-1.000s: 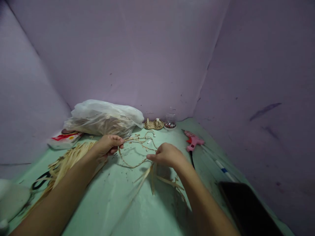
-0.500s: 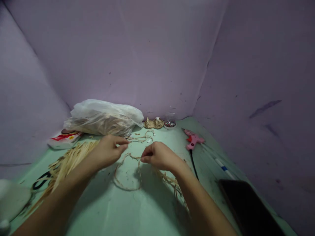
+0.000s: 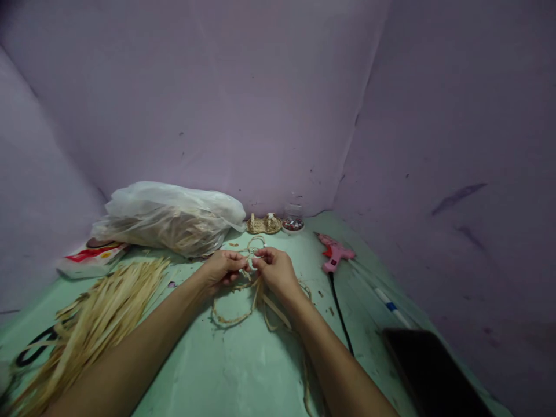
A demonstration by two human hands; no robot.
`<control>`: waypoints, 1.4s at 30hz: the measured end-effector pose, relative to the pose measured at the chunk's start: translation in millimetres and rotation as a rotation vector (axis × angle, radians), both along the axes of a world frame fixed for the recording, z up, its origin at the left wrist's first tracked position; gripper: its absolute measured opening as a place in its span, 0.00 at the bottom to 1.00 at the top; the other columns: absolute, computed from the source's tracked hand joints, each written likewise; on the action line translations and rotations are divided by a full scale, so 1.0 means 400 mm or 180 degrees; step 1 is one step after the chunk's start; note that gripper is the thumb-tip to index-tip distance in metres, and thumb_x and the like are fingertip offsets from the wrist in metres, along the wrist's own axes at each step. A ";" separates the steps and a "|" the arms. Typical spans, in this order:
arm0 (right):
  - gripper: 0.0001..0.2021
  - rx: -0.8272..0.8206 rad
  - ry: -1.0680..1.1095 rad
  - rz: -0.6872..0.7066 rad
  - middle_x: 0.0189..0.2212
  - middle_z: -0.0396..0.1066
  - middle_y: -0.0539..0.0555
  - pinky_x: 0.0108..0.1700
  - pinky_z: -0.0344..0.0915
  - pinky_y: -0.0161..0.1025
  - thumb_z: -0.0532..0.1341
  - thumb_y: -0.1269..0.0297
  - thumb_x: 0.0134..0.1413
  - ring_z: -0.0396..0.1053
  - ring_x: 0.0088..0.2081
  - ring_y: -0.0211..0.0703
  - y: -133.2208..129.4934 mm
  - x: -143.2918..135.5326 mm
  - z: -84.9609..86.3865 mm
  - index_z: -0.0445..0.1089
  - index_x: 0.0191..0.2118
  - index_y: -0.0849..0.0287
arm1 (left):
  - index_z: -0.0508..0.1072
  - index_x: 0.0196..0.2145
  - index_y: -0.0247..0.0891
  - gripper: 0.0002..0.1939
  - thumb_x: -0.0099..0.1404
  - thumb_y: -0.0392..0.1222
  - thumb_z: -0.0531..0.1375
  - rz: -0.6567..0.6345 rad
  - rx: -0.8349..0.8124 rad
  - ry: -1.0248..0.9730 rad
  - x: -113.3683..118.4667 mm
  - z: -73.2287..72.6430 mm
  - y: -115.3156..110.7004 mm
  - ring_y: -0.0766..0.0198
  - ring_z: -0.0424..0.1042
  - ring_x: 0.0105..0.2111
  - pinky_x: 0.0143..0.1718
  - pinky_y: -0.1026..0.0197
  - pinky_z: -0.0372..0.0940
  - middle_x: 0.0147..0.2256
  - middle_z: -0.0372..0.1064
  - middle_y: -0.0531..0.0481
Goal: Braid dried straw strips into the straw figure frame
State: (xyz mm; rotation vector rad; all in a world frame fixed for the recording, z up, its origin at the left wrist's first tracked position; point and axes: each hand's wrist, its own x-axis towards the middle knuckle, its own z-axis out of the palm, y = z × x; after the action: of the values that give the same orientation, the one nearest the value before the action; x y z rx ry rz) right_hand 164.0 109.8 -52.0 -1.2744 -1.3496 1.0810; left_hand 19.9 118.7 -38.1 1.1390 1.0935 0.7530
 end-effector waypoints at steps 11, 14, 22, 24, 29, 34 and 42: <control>0.09 -0.0027 0.0065 -0.0639 0.20 0.69 0.52 0.22 0.60 0.32 0.60 0.61 0.39 0.64 0.19 0.36 0.015 -0.005 -0.024 0.65 0.27 0.62 | 0.68 0.35 0.34 0.11 0.52 0.39 0.59 -0.0327 -0.0465 -0.0775 -0.022 -0.013 0.013 0.79 0.56 0.13 0.10 0.74 0.41 0.28 0.67 0.49; 0.11 -0.0079 -0.0017 -0.0759 0.20 0.69 0.52 0.22 0.59 0.33 0.60 0.60 0.39 0.64 0.19 0.36 0.010 -0.007 -0.028 0.65 0.29 0.63 | 0.69 0.36 0.33 0.14 0.49 0.37 0.61 -0.0201 -0.0308 -0.0788 -0.015 -0.022 0.012 0.79 0.56 0.14 0.11 0.74 0.42 0.26 0.66 0.50; 0.06 -0.0334 0.0573 -0.0070 0.15 0.63 0.47 0.21 0.60 0.32 0.58 0.65 0.38 0.59 0.17 0.33 -0.001 -0.041 -0.031 0.67 0.25 0.63 | 0.64 0.22 0.34 0.08 0.44 0.37 0.61 0.0614 0.0517 0.0013 0.018 -0.033 0.003 0.74 0.55 0.10 0.10 0.71 0.47 0.12 0.58 0.58; 0.06 -0.0538 0.0839 0.0027 0.13 0.59 0.45 0.19 0.60 0.32 0.59 0.65 0.37 0.57 0.15 0.31 -0.005 -0.047 -0.024 0.66 0.24 0.62 | 0.62 0.21 0.35 0.09 0.45 0.38 0.60 0.0610 0.0677 0.0214 0.020 -0.037 0.003 0.74 0.54 0.09 0.10 0.71 0.46 0.10 0.56 0.59; 0.07 -0.0796 0.0986 -0.0002 0.12 0.60 0.45 0.16 0.55 0.31 0.62 0.65 0.32 0.54 0.14 0.30 -0.012 -0.044 0.001 0.66 0.21 0.63 | 0.62 0.19 0.35 0.06 0.45 0.37 0.58 0.0583 0.0989 0.0561 0.024 -0.040 0.003 0.74 0.54 0.09 0.11 0.70 0.47 0.11 0.56 0.59; 0.06 -0.0878 0.1086 -0.0313 0.09 0.56 0.44 0.14 0.52 0.31 0.61 0.65 0.34 0.51 0.12 0.29 -0.007 -0.020 0.022 0.65 0.22 0.62 | 0.65 0.22 0.33 0.06 0.42 0.35 0.59 0.0204 0.0874 0.0231 0.022 -0.023 -0.002 0.76 0.54 0.11 0.14 0.70 0.50 0.14 0.58 0.59; 0.01 -0.1587 0.0864 0.0602 0.11 0.56 0.45 0.13 0.39 0.26 0.57 0.72 0.32 0.47 0.13 0.26 -0.020 0.003 0.035 0.62 0.19 0.64 | 0.68 0.20 0.32 0.06 0.41 0.36 0.61 0.0070 0.0903 0.0302 0.000 -0.016 0.007 0.75 0.55 0.14 0.17 0.69 0.51 0.15 0.59 0.57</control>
State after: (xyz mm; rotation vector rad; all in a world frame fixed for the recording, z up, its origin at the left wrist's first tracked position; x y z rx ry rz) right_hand 165.2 101.7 -38.0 -1.3015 -1.0416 1.7337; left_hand 19.9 121.6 -44.6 1.4159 1.1028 0.8989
